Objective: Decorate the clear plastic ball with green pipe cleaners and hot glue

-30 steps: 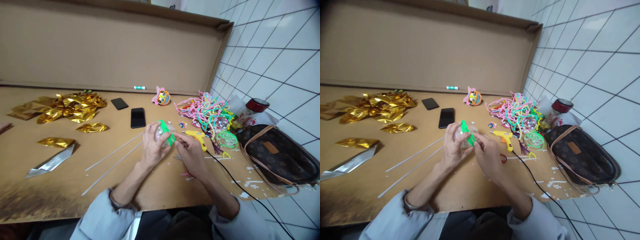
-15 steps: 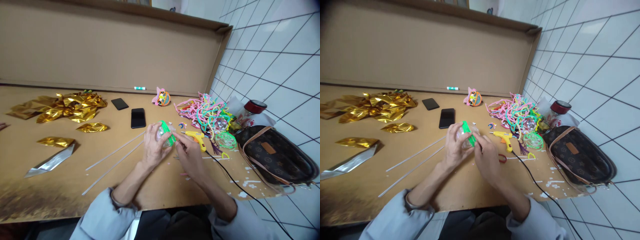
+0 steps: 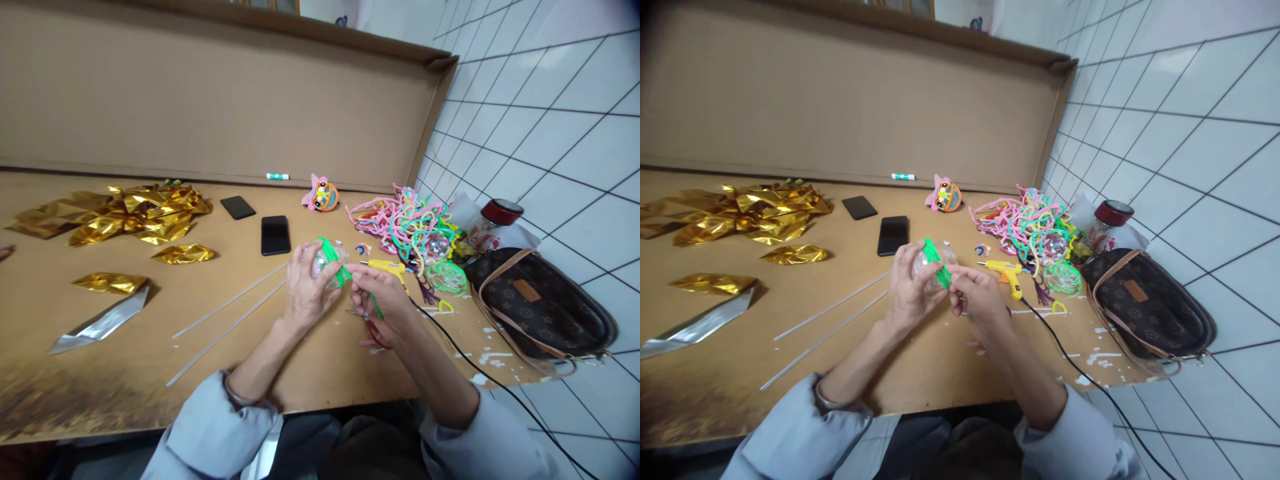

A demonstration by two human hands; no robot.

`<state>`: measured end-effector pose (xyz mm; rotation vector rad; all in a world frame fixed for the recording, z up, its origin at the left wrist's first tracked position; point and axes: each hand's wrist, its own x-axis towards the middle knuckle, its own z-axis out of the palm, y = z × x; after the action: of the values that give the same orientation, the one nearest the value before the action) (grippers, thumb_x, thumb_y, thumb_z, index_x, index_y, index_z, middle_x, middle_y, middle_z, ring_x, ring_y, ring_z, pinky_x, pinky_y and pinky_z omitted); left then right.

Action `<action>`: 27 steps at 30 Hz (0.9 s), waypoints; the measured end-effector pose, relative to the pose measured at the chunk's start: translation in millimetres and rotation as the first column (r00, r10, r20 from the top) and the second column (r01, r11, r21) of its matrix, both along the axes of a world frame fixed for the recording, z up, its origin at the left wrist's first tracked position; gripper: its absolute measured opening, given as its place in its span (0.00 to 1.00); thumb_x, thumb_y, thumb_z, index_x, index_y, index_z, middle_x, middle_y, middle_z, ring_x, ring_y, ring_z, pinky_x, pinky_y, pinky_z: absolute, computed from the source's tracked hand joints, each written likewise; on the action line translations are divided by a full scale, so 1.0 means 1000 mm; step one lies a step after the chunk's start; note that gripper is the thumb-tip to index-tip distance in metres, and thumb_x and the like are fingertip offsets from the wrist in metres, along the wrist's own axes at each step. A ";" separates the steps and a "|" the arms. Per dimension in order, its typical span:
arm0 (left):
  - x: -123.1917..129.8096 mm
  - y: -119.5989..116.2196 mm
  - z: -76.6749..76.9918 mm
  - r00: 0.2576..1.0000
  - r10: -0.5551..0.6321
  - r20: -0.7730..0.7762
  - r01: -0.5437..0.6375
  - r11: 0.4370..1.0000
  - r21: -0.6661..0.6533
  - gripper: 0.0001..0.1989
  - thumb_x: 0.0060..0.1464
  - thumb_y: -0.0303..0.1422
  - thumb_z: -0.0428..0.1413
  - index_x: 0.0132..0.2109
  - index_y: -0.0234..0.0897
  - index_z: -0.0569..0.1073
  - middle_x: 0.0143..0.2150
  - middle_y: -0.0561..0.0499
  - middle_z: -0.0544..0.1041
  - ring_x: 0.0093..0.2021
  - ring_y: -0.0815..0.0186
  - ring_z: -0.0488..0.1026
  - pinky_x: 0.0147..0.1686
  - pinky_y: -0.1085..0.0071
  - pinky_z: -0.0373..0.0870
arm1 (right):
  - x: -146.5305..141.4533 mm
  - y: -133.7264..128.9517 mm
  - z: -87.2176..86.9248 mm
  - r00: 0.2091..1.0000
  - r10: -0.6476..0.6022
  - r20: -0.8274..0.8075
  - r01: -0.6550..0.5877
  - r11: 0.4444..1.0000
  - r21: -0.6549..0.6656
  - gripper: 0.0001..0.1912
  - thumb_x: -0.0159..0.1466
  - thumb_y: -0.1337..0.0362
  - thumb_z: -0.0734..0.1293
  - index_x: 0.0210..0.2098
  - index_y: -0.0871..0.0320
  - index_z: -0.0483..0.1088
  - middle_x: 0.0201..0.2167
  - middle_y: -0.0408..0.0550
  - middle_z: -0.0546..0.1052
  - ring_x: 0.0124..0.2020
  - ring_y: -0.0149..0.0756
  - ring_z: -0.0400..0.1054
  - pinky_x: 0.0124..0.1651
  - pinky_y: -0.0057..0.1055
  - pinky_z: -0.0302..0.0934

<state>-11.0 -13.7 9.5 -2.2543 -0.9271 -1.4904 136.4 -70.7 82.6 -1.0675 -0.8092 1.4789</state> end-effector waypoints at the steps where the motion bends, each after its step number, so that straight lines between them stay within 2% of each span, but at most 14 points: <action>1: 0.000 0.000 0.000 1.000 -0.003 0.000 0.003 1.000 -0.001 0.25 0.51 0.32 0.65 0.55 0.45 0.68 0.63 0.38 0.62 0.61 0.44 0.62 0.53 0.46 0.67 | 0.001 0.001 0.001 1.000 0.015 -0.020 -0.015 1.000 -0.023 0.16 0.45 0.59 0.75 0.30 0.60 0.72 0.16 0.34 0.68 0.15 0.22 0.58 0.16 0.21 0.50; 5: 0.000 0.001 -0.002 1.000 -0.013 0.011 0.013 1.000 -0.008 0.24 0.51 0.32 0.65 0.54 0.45 0.68 0.64 0.38 0.62 0.62 0.44 0.61 0.54 0.46 0.67 | 0.003 0.005 -0.001 0.999 0.032 -0.035 -0.034 0.997 -0.063 0.18 0.43 0.57 0.78 0.23 0.59 0.68 0.16 0.35 0.69 0.14 0.21 0.60 0.16 0.20 0.52; 10: -0.001 0.002 -0.001 0.999 -0.050 0.002 0.050 0.999 -0.008 0.24 0.51 0.33 0.65 0.54 0.45 0.69 0.65 0.39 0.61 0.63 0.44 0.61 0.56 0.45 0.66 | 0.009 0.008 -0.005 0.994 0.103 0.033 -0.101 0.992 -0.075 0.20 0.43 0.55 0.78 0.26 0.60 0.70 0.17 0.37 0.72 0.15 0.22 0.63 0.17 0.20 0.54; 13: -0.001 0.002 -0.001 0.997 -0.081 -0.001 0.081 0.997 -0.015 0.23 0.52 0.34 0.65 0.54 0.45 0.68 0.65 0.38 0.61 0.63 0.45 0.61 0.57 0.44 0.65 | 0.013 0.011 -0.009 0.980 0.139 0.142 -0.132 0.990 -0.056 0.19 0.45 0.52 0.76 0.25 0.59 0.69 0.17 0.37 0.72 0.14 0.23 0.63 0.18 0.21 0.56; 16: 0.000 0.001 -0.002 0.995 -0.100 0.011 0.100 0.994 -0.033 0.23 0.53 0.35 0.64 0.55 0.44 0.68 0.64 0.38 0.61 0.62 0.46 0.61 0.57 0.44 0.65 | 0.018 0.013 -0.015 0.924 0.214 0.317 -0.214 0.976 -0.035 0.20 0.50 0.48 0.72 0.21 0.58 0.67 0.15 0.38 0.71 0.15 0.23 0.61 0.19 0.22 0.54; 17: 0.000 0.001 -0.002 0.995 -0.100 0.013 0.100 0.994 -0.040 0.23 0.54 0.35 0.63 0.55 0.44 0.68 0.64 0.38 0.61 0.62 0.46 0.61 0.57 0.44 0.65 | 0.019 0.013 -0.018 0.901 0.205 0.383 -0.218 0.976 -0.009 0.21 0.51 0.47 0.71 0.20 0.58 0.66 0.15 0.38 0.70 0.15 0.24 0.60 0.20 0.22 0.53; 18: 0.000 0.001 -0.002 0.995 -0.097 0.015 0.098 0.994 -0.044 0.23 0.54 0.36 0.63 0.56 0.44 0.67 0.64 0.38 0.61 0.62 0.46 0.61 0.57 0.44 0.65 | 0.021 0.013 -0.019 0.879 0.157 0.450 -0.197 0.979 0.043 0.20 0.53 0.47 0.69 0.20 0.58 0.67 0.15 0.39 0.69 0.17 0.25 0.61 0.22 0.23 0.54; 20: 0.000 0.001 -0.002 0.995 -0.094 0.014 0.095 0.995 -0.043 0.23 0.54 0.36 0.62 0.56 0.45 0.67 0.64 0.39 0.61 0.62 0.46 0.61 0.57 0.44 0.65 | 0.024 0.009 -0.021 0.827 -0.060 0.559 -0.086 0.969 0.232 0.17 0.56 0.50 0.68 0.23 0.58 0.70 0.19 0.41 0.72 0.23 0.29 0.65 0.27 0.25 0.59; 23: 0.000 0.002 -0.002 0.996 -0.088 0.009 0.088 0.995 -0.041 0.24 0.54 0.37 0.62 0.57 0.46 0.66 0.64 0.39 0.60 0.62 0.46 0.61 0.57 0.44 0.65 | 0.024 0.001 -0.016 0.687 -0.419 0.594 0.067 0.850 0.523 0.11 0.60 0.58 0.65 0.31 0.57 0.76 0.29 0.45 0.78 0.32 0.33 0.71 0.36 0.29 0.64; 25: 0.000 0.002 -0.003 0.997 -0.078 -0.003 0.078 0.996 -0.054 0.23 0.54 0.36 0.62 0.56 0.45 0.67 0.64 0.39 0.60 0.62 0.46 0.61 0.57 0.44 0.65 | 0.020 -0.004 -0.012 0.611 -0.510 0.606 0.064 0.794 0.604 0.11 0.63 0.61 0.63 0.35 0.56 0.77 0.33 0.46 0.80 0.35 0.34 0.72 0.39 0.31 0.66; 27: 0.000 0.002 -0.004 0.998 -0.062 -0.010 0.061 0.996 -0.070 0.23 0.54 0.35 0.62 0.56 0.45 0.67 0.64 0.39 0.61 0.62 0.45 0.61 0.57 0.44 0.65 | 0.014 -0.006 -0.010 0.558 -0.512 0.653 -0.003 0.785 0.619 0.11 0.64 0.63 0.63 0.36 0.55 0.78 0.35 0.47 0.81 0.37 0.36 0.73 0.42 0.32 0.66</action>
<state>-11.2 -11.8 6.0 -2.3591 -0.9282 -1.4907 150.5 -76.8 72.6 -1.3067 -1.5230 0.3295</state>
